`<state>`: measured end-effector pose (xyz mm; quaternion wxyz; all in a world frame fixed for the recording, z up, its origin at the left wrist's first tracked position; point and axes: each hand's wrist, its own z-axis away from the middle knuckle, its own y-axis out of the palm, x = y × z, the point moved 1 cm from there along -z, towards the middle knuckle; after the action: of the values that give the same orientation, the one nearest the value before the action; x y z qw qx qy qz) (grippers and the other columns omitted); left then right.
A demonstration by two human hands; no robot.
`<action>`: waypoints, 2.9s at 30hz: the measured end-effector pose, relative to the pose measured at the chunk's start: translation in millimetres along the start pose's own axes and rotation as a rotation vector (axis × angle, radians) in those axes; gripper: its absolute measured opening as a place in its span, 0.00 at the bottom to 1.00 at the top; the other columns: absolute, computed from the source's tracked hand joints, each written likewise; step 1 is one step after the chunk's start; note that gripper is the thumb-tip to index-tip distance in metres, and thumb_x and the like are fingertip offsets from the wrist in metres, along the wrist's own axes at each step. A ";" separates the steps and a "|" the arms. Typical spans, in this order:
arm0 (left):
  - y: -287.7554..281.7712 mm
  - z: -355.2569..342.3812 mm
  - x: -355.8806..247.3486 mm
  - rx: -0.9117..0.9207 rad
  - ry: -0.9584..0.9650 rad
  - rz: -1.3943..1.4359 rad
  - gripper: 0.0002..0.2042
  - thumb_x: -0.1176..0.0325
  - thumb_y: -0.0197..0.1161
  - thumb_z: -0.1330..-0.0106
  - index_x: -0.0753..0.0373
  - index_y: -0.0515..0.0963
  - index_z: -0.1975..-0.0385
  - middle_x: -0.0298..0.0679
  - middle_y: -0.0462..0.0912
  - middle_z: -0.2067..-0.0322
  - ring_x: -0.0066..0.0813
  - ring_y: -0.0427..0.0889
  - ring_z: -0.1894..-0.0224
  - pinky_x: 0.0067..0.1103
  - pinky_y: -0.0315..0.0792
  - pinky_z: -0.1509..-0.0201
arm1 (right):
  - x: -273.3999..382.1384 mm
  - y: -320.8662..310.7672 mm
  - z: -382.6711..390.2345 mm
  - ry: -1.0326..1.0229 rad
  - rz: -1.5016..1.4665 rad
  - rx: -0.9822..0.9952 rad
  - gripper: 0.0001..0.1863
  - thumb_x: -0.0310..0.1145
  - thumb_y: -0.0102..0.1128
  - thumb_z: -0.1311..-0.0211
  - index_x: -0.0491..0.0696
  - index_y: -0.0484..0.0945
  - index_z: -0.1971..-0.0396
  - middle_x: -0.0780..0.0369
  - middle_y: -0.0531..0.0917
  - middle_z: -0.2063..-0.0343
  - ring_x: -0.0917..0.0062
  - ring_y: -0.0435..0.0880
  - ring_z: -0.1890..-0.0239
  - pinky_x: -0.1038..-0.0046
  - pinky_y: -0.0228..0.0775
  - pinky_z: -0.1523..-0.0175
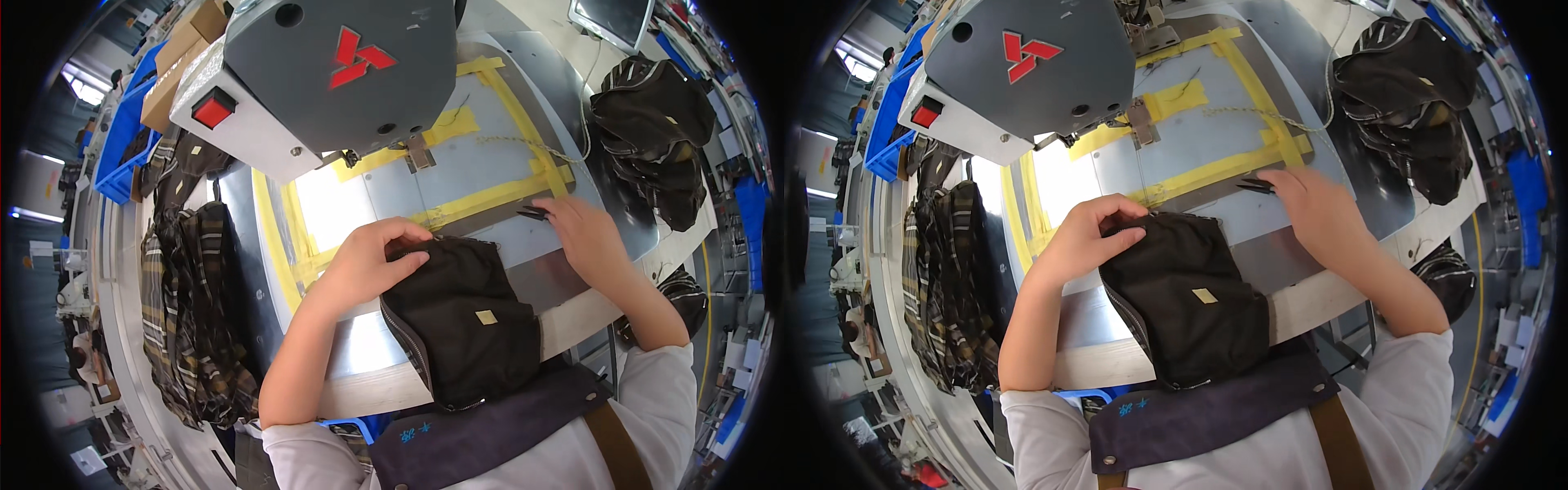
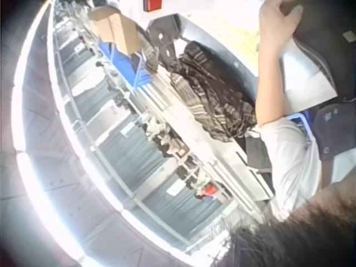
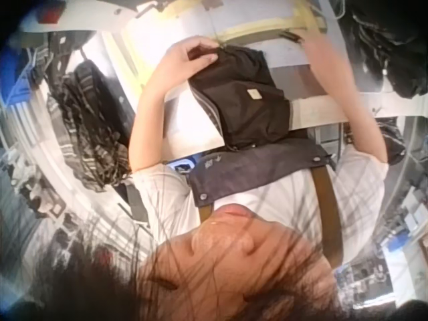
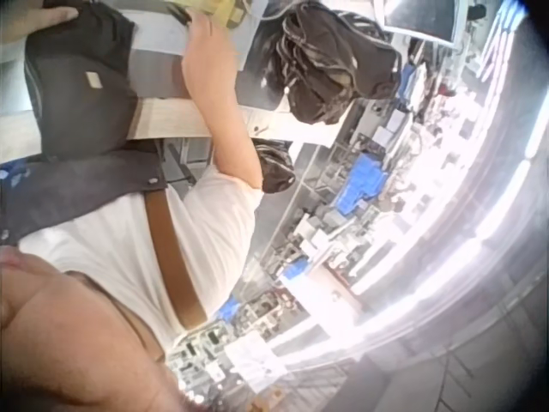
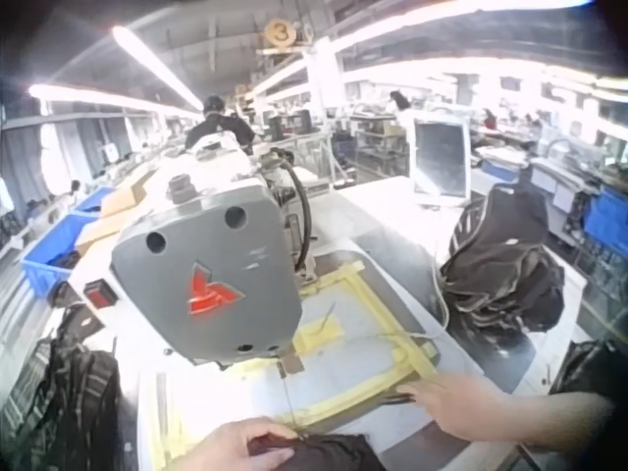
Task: The person sews a black fabric bag using a sewing machine. They align the bag's edge under the needle, guide it through the machine, and adjust the fabric to continue stitching along the perimeter. The person handles the bag, rotating it to sew different sections.
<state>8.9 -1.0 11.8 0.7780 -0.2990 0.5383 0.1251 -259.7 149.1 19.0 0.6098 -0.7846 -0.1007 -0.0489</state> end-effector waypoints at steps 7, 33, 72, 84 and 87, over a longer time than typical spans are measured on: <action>-2.0 -2.5 2.4 0.004 -0.039 -0.003 0.09 0.76 0.67 0.41 0.69 0.80 0.61 0.35 0.83 0.66 0.17 0.78 0.64 0.16 0.73 0.55 | 28.1 9.7 -75.9 -0.308 0.001 -0.048 0.11 0.37 0.61 0.44 0.49 0.77 0.63 0.64 0.77 0.71 0.70 0.79 0.67 0.69 0.72 0.62; 11.1 -2.2 -0.1 -0.277 0.252 0.159 0.12 0.81 0.63 0.40 0.64 0.72 0.58 0.33 0.79 0.65 0.20 0.79 0.62 0.17 0.73 0.54 | 51.0 24.3 -99.1 -0.210 -0.730 0.193 0.11 0.38 0.61 0.40 0.44 0.79 0.70 0.59 0.81 0.74 0.66 0.79 0.72 0.67 0.68 0.67; 16.3 0.1 6.5 -0.682 0.818 -0.509 0.16 0.77 0.73 0.63 0.57 0.81 0.71 0.33 0.72 0.75 0.27 0.74 0.79 0.20 0.65 0.81 | 49.4 33.4 -81.4 -0.793 -0.497 -0.357 0.08 0.29 0.68 0.57 0.48 0.79 0.74 0.66 0.80 0.70 0.74 0.79 0.69 0.74 0.77 0.60; 8.8 -2.4 21.2 -0.570 0.500 -0.007 0.18 0.82 0.67 0.52 0.64 0.77 0.59 0.40 0.72 0.62 0.28 0.76 0.63 0.21 0.73 0.58 | 30.2 7.8 -40.2 0.234 -0.911 0.752 0.22 0.36 0.62 0.38 0.45 0.75 0.45 0.55 0.82 0.55 0.73 0.80 0.53 0.73 0.71 0.48; 21.5 -7.1 9.2 -0.479 0.568 0.003 0.20 0.75 0.65 0.45 0.63 0.74 0.51 0.43 0.71 0.55 0.30 0.79 0.60 0.22 0.76 0.61 | -3.6 -31.3 -10.5 0.279 -1.066 0.268 0.18 0.25 0.61 0.40 0.43 0.78 0.49 0.59 0.83 0.57 0.79 0.80 0.55 0.75 0.72 0.51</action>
<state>-4.1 10.5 -5.4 0.5053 -0.4948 0.6885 0.1608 -269.6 145.9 50.6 0.6025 -0.5272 -0.4067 -0.4400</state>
